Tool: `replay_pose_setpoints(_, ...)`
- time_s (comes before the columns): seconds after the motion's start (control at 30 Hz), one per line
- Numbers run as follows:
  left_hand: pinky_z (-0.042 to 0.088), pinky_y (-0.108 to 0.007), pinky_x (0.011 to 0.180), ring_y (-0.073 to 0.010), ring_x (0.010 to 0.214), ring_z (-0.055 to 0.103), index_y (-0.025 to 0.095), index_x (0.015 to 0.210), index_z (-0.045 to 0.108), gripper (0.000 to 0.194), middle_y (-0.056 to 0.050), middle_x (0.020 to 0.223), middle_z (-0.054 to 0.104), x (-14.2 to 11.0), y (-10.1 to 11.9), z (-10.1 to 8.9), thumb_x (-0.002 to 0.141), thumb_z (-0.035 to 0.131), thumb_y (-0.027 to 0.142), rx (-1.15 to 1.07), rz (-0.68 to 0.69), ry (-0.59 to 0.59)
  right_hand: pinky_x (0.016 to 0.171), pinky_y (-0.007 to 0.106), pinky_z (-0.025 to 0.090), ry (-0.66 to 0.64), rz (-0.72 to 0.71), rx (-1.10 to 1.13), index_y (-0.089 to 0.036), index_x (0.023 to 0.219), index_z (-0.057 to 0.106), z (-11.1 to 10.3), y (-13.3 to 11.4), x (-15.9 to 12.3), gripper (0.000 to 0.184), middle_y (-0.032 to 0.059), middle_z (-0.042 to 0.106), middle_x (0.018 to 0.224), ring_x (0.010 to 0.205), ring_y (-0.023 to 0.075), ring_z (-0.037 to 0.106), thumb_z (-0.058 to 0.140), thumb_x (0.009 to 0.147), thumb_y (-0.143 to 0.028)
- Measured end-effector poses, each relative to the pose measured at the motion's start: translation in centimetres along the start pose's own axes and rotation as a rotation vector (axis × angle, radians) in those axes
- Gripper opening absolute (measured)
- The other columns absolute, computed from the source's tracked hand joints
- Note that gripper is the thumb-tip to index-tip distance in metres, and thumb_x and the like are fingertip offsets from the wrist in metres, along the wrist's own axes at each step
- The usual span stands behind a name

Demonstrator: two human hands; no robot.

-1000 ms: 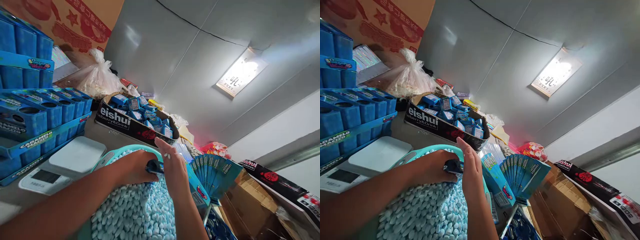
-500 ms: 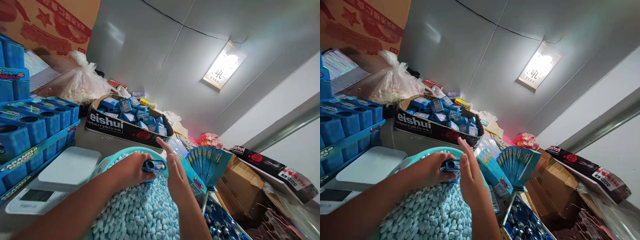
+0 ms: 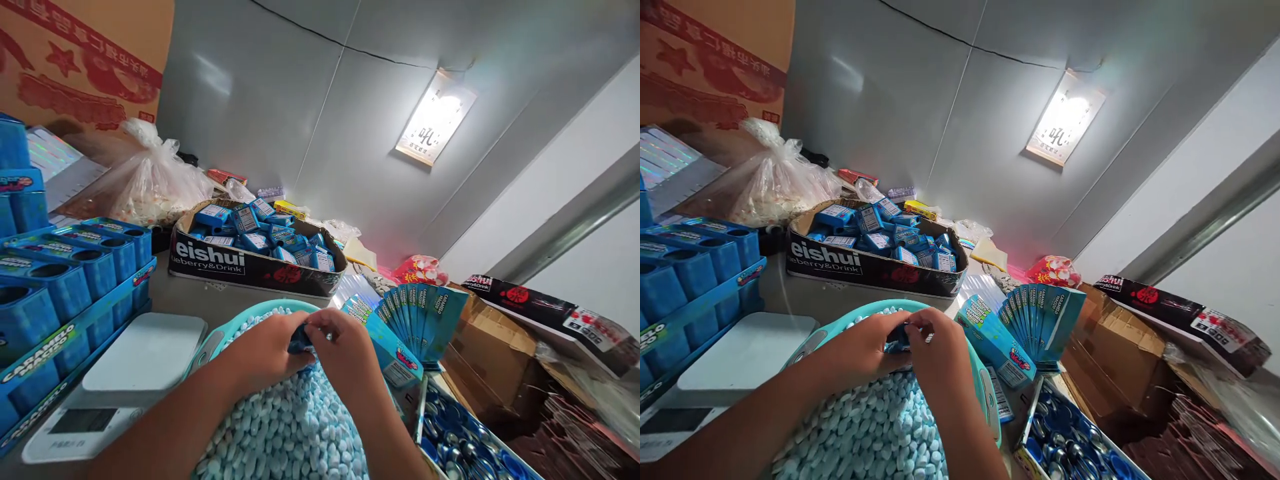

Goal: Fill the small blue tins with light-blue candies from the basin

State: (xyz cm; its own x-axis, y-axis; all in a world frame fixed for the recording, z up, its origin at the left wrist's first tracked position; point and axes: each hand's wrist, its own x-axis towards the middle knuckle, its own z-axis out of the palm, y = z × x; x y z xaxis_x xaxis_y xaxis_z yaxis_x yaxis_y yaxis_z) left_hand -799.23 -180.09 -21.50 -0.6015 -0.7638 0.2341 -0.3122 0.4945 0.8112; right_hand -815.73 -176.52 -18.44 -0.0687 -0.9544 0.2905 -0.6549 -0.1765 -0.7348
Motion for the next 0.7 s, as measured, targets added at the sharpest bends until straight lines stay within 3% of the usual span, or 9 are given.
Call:
replay_pose_setpoints(0.13, 0.052, -0.036, 0.093, -0.0285, 0.115, 0.068, 0.023, 0.129, 0.065, 0.047, -0.006, 0.123, 0.074, -0.3, 0.3, -0.3, 0.084, 0.072, 0.038, 0.013, 0.007, 0.028, 0.066, 0.033, 0.053, 0.019, 0.019, 0.309, -0.021, 0.085, 0.074, 1.0, 0.1, -0.2, 0.012, 0.0038, 0.077, 0.079, 0.071, 0.0204, 0.069, 0.07, 0.083, -0.032)
replay_pose_setpoints(0.27, 0.054, -0.037, 0.087, -0.0285, 0.107, 0.07, 0.026, 0.139, 0.06, 0.06, -0.006, 0.12, 0.075, -0.3, 0.7, -0.3, 0.082, 0.074, 0.041, 0.069, -0.086, 0.074, 0.076, 0.036, 0.056, 0.343, -0.05, 0.465, -0.021, 0.092, 0.073, 0.4, 1.8, 0.0, 0.023, 0.0053, 0.078, 0.087, 0.08, 0.0217, 0.071, 0.076, 0.084, -0.043)
replay_pose_setpoints(0.37, 0.056, -0.034, 0.084, -0.0248, 0.104, 0.072, 0.031, 0.154, 0.042, 0.073, -0.006, 0.13, 0.072, 0.0, 1.0, -0.3, 0.088, 0.069, 0.044, -0.001, -0.07, 0.259, 0.074, 0.036, 0.055, 0.517, -0.07, 0.479, -0.021, 0.1, 0.07, 0.1, 3.7, 0.7, 0.031, 0.0053, 0.076, 0.089, 0.08, 0.0214, 0.069, 0.077, 0.084, -0.047)
replay_pose_setpoints(0.43, 0.057, -0.033, 0.085, -0.0247, 0.112, 0.07, 0.032, 0.153, 0.041, 0.068, -0.006, 0.141, 0.066, -0.1, 1.2, -0.8, 0.092, 0.065, 0.049, -0.027, -0.03, 0.43, 0.07, 0.036, 0.053, 0.468, -0.066, 0.454, -0.02, 0.101, 0.07, 0.4, 4.9, 1.3, 0.033, 0.0055, 0.076, 0.086, 0.075, 0.0211, 0.068, 0.074, 0.085, -0.048)
replay_pose_setpoints(0.5, 0.057, -0.034, 0.091, -0.0256, 0.12, 0.066, 0.031, 0.142, 0.052, 0.055, -0.005, 0.143, 0.065, -1.0, 1.7, -2.0, 0.092, 0.063, 0.052, 0.059, -0.009, 0.611, 0.069, 0.036, 0.053, 0.38, -0.062, 0.429, -0.019, 0.094, 0.07, 1.0, 5.4, 1.7, 0.029, 0.0064, 0.076, 0.083, 0.072, 0.0214, 0.068, 0.072, 0.086, -0.047)
replay_pose_setpoints(0.57, 0.055, -0.034, 0.095, -0.0251, 0.116, 0.067, 0.028, 0.126, 0.061, 0.043, -0.004, 0.13, 0.071, -2.7, 2.1, -3.9, 0.091, 0.065, 0.052, 0.244, -0.007, 0.799, 0.07, 0.035, 0.053, 0.296, -0.08, 0.425, -0.019, 0.093, 0.072, 1.8, 4.9, 1.7, 0.026, 0.0063, 0.076, 0.083, 0.075, 0.0214, 0.069, 0.07, 0.087, -0.044)
replay_pose_setpoints(0.7, 0.052, -0.03, 0.081, -0.0188, 0.084, 0.068, 0.023, 0.098, 0.064, 0.028, -0.001, 0.092, 0.072, -7.0, 1.7, -7.7, 0.089, 0.068, 0.049, 0.6, -0.051, 1.064, 0.059, 0.027, 0.046, 0.072, -0.214, 0.316, -0.023, 0.124, 0.067, 3.3, 1.0, 2.2, 0.04, 0.0026, 0.075, 0.089, 0.072, 0.0175, 0.064, 0.065, 0.091, -0.044)
